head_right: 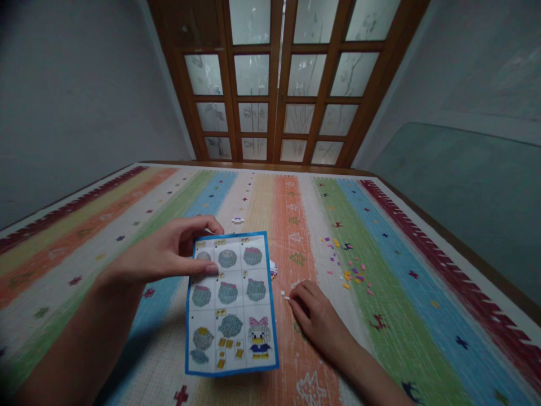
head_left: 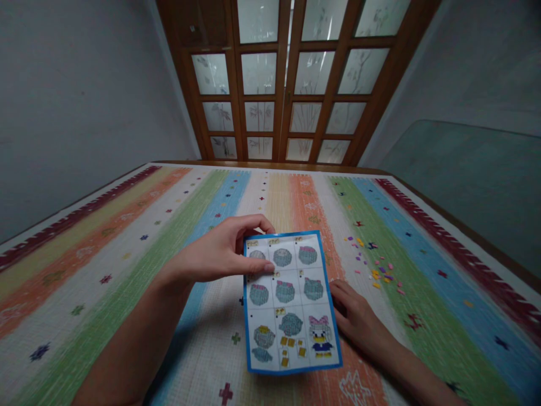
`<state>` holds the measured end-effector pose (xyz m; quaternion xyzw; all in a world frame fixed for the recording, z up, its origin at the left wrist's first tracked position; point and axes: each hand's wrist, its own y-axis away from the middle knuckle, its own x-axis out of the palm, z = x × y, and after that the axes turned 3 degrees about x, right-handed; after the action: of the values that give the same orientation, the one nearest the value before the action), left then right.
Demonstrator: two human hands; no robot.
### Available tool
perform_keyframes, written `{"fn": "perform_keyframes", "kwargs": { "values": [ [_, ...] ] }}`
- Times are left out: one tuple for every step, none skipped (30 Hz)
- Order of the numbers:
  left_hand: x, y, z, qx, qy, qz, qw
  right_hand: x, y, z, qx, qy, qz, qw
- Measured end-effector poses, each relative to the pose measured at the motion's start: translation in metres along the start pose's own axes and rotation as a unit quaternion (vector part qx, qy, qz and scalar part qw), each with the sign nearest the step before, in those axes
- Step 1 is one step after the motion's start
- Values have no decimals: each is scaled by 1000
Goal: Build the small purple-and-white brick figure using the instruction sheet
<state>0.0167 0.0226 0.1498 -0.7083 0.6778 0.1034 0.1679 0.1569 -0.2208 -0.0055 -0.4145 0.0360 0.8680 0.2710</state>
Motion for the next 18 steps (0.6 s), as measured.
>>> {"fn": "perform_keyframes", "kwargs": {
  "values": [
    [0,0,-1,-3,-2,-1,1000,0,0,0,1,1,0,1000],
    [1,0,-1,-5,-3,-1,1000,0,0,0,1,3,0,1000],
    [1,1,-2,-8,-3,-1,1000,0,0,0,1,4,1,1000],
    [1,1,-3,-11,-2,-1,1000,-1,0,0,-1,6,1,1000],
    [2,1,-3,-13,0,-2,1000,-1,1,0,-4,9,1,1000],
    [1,1,-4,-16,0,-3,1000,0,1,-1,-6,11,-1,1000],
    [1,1,-4,-18,-2,-4,1000,0,1,-1,-8,13,-5,1000],
    [-1,1,-4,-20,-7,-8,1000,1,1,-2,-9,15,-10,1000],
    [-3,1,-3,-20,-14,-12,1000,1,2,-2,-10,17,-15,1000],
    [-6,1,-3,-21,-22,-17,999,2,2,-2,-10,20,-19,1000],
    [-10,1,-1,-23,-30,-23,999,2,2,-3,-10,22,-23,999],
    [-14,1,0,-27,-36,-30,999,3,2,-3,-12,24,-24,999],
    [-18,1,1,-33,-38,-38,998,3,3,-3,-14,26,-25,999],
    [-22,2,2,-41,-38,-45,997,3,3,-3,-16,27,-25,999],
    [-26,3,3,-47,-37,-52,997,3,3,-4,-17,27,-26,999],
    [-29,3,4,-53,-37,-58,996,3,4,-4,-18,27,-26,999],
    [-31,4,4,-56,-36,-63,996,2,4,-4,-17,26,-27,999],
    [-32,5,4,-57,-37,-67,995,2,5,-4,-17,25,-28,999]
  ]
}}
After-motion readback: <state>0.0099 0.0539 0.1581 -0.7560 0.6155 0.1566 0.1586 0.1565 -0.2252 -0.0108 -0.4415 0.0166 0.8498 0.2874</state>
